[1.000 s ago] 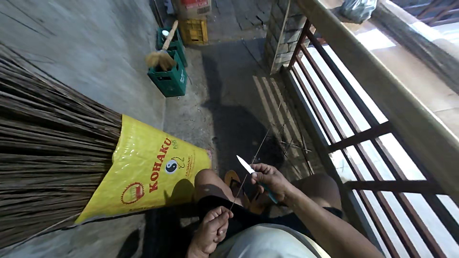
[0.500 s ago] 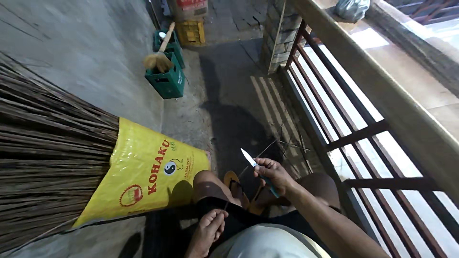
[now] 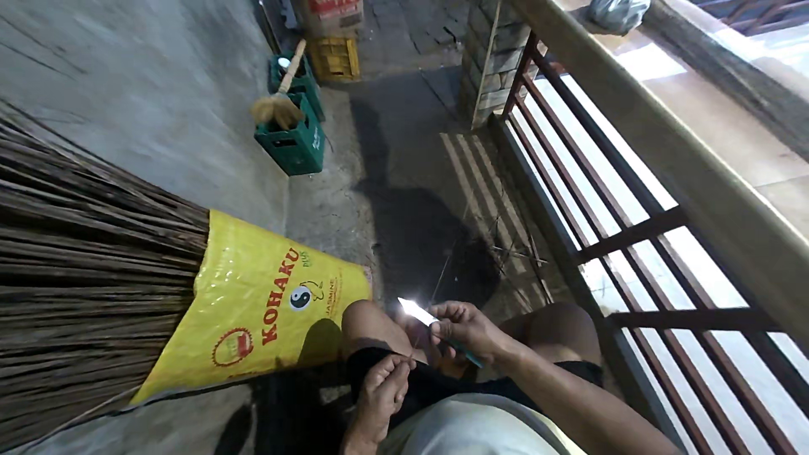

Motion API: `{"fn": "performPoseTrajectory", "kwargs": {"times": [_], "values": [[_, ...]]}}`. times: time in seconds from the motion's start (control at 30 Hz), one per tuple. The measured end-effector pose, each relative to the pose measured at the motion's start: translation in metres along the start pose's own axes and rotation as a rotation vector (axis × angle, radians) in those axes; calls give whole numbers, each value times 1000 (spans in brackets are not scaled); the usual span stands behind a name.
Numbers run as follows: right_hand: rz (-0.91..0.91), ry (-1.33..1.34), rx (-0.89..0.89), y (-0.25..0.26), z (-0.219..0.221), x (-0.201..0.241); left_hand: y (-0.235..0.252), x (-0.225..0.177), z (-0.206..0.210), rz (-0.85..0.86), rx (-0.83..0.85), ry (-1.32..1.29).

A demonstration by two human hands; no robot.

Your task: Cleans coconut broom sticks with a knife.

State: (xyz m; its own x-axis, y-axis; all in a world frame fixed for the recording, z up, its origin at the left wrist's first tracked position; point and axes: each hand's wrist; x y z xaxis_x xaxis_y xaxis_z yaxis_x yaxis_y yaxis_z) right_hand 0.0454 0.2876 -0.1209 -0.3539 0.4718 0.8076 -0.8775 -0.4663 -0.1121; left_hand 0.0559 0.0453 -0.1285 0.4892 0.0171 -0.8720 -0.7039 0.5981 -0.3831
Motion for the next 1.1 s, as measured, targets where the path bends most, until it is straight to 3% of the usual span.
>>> {"fn": "performPoseTrajectory", "kwargs": {"times": [0.17,0.27,0.73,1.1], "values": [[-15,21,-46,-1,-9,8,-8,-9,-14,-63,99,-194],[-31,39,-149,1,-18,18,-12,-14,-18,-72,113,-206],[-41,79,-243,3,-22,23,-21,-11,-26,-116,177,-271],[-54,50,91,-9,-41,24,-24,-8,-31,-135,189,-294]]}}
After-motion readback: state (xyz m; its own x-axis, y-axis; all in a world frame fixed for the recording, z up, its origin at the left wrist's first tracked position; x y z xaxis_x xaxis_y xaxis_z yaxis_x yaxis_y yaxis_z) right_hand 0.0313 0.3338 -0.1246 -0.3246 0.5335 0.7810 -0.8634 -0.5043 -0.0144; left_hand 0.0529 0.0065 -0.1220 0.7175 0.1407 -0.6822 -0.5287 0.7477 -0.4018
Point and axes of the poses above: each hand's wrist, its own y-axis towards the middle knuckle, its own z-axis out of the palm, x = y × z, and after that the axes turned 12 degrees about x, right-handed
